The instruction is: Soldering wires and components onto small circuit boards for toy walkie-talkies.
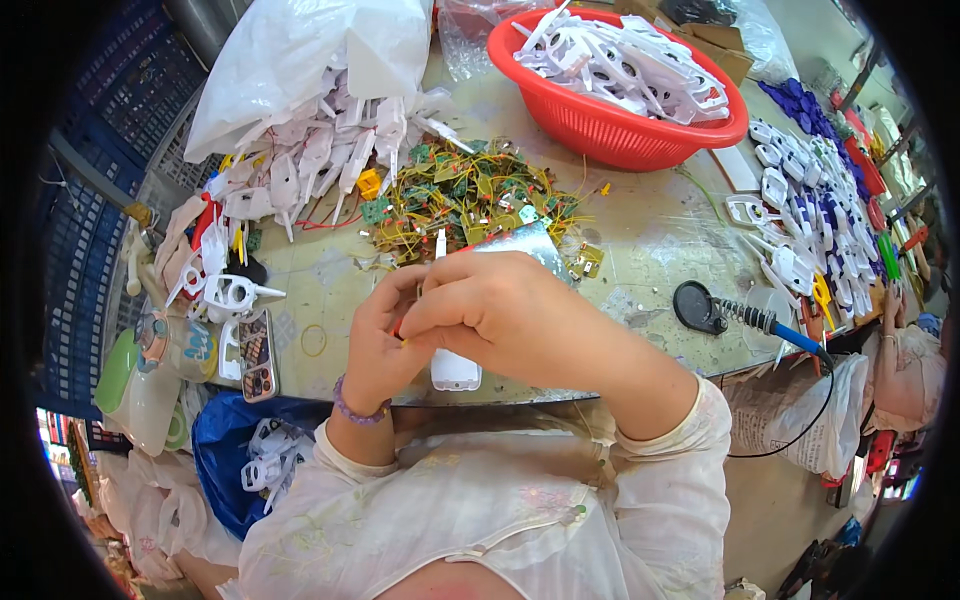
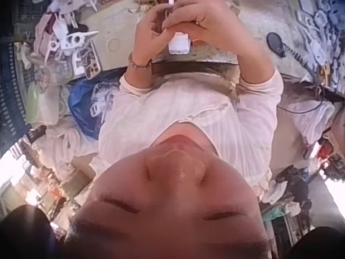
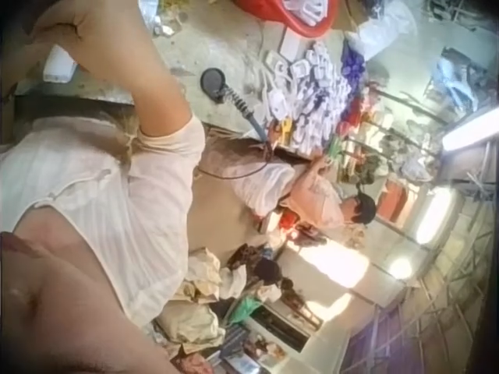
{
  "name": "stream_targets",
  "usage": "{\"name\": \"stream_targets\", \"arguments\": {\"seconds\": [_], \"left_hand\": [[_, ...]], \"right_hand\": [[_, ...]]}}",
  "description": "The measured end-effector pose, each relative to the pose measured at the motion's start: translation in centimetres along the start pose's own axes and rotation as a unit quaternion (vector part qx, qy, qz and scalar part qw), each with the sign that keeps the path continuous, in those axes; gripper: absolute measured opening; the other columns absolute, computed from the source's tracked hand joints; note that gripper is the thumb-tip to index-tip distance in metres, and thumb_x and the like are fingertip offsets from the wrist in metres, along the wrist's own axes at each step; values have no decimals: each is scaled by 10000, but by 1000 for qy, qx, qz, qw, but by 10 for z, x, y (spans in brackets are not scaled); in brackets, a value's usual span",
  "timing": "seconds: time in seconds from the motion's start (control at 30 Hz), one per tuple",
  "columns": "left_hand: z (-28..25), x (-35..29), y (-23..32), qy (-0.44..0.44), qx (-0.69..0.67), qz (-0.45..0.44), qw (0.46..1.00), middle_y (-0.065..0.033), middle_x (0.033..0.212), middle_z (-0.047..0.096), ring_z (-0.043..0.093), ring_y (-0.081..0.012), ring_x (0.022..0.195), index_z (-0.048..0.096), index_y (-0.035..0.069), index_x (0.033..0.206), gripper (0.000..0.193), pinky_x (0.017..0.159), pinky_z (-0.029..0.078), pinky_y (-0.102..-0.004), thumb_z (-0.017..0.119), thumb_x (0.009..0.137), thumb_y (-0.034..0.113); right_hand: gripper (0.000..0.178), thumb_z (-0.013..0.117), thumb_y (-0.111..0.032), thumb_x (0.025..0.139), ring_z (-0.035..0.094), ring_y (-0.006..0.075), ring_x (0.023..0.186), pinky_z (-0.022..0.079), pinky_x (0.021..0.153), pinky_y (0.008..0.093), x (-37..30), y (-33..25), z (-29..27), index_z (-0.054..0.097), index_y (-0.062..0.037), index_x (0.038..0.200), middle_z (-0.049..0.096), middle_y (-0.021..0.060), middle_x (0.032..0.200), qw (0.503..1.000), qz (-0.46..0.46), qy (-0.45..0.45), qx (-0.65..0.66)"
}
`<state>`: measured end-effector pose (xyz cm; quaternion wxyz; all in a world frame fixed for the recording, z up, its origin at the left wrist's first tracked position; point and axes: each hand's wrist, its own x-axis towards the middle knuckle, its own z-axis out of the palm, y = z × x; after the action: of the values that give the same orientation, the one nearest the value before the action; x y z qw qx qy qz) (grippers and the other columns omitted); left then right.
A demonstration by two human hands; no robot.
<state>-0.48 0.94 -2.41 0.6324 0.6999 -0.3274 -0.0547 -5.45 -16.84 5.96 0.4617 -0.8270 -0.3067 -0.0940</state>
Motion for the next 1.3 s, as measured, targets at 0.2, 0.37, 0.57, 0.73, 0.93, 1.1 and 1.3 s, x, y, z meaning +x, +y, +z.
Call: {"name": "stream_targets", "arguments": {"seconds": [0.2, 0.37, 0.57, 0.73, 0.93, 1.1, 1.3], "left_hand": [[-14, 2, 11, 54, 124, 116, 984, -150, 1162, 601, 590, -249, 1068, 566, 14, 1183, 448, 1046, 323, -456, 661, 747, 49], [-14, 1, 3, 117, -4, 20, 993, -66, 822, 702, 646, -133, 752, 684, 27, 1002, 215, 1020, 352, -451, 674, 789, 41], [-25, 0, -9, 149, 45, 39, 987, -51, 793, 688, 615, -113, 743, 698, 20, 920, 152, 907, 444, -353, 705, 769, 37], [-9, 3, 1, 166, -35, 1, 985, -71, 834, 656, 599, -120, 739, 674, -13, 864, 108, 672, 471, -240, 676, 757, -11], [-10, -7, 4, 180, -13, -23, 983, -70, 823, 648, 597, -132, 747, 675, -2, 862, 111, 693, 466, -251, 674, 751, -5], [-14, -8, -5, 200, -5, -3, 980, -65, 803, 640, 585, -135, 736, 675, 1, 852, 97, 678, 453, -250, 680, 755, -1], [-9, -9, 0, 187, -1, -10, 982, -52, 749, 615, 550, -129, 680, 685, -4, 851, 103, 622, 423, -246, 681, 750, -18]], "right_hand": [[147, 691, -22, 735, 625, 247, 732, 491, 642, 328, 12, 17, 10, 667, -43, 878, 625, 85, 805, 999, 6, 43, -3], [122, 685, -22, 764, 636, 211, 744, 503, 669, 298, 20, 26, 6, 663, -23, 883, 635, 94, 785, 998, 48, 26, 32], [190, 624, -127, 831, 624, 119, 773, 502, 692, 276, 64, 82, -56, 652, 14, 955, 667, 74, 859, 933, 174, 311, -37], [379, 634, -263, 780, 620, 354, 965, 482, 837, 436, 78, 192, -162, 615, 25, 1026, 646, 222, 1006, 799, 285, 379, -370], [386, 732, -198, 684, 643, 338, 926, 501, 797, 400, 95, 211, -173, 647, 33, 981, 661, 221, 955, 761, 398, 411, -308], [306, 677, -113, 698, 592, 135, 713, 474, 650, 294, 80, 153, -139, 660, 23, 972, 652, 75, 830, 871, 204, 445, -38], [363, 644, -54, 656, 513, 218, 651, 408, 572, 332, -35, 32, -2, 634, -67, 1019, 499, 49, 688, 915, -77, 126, -375]]}}
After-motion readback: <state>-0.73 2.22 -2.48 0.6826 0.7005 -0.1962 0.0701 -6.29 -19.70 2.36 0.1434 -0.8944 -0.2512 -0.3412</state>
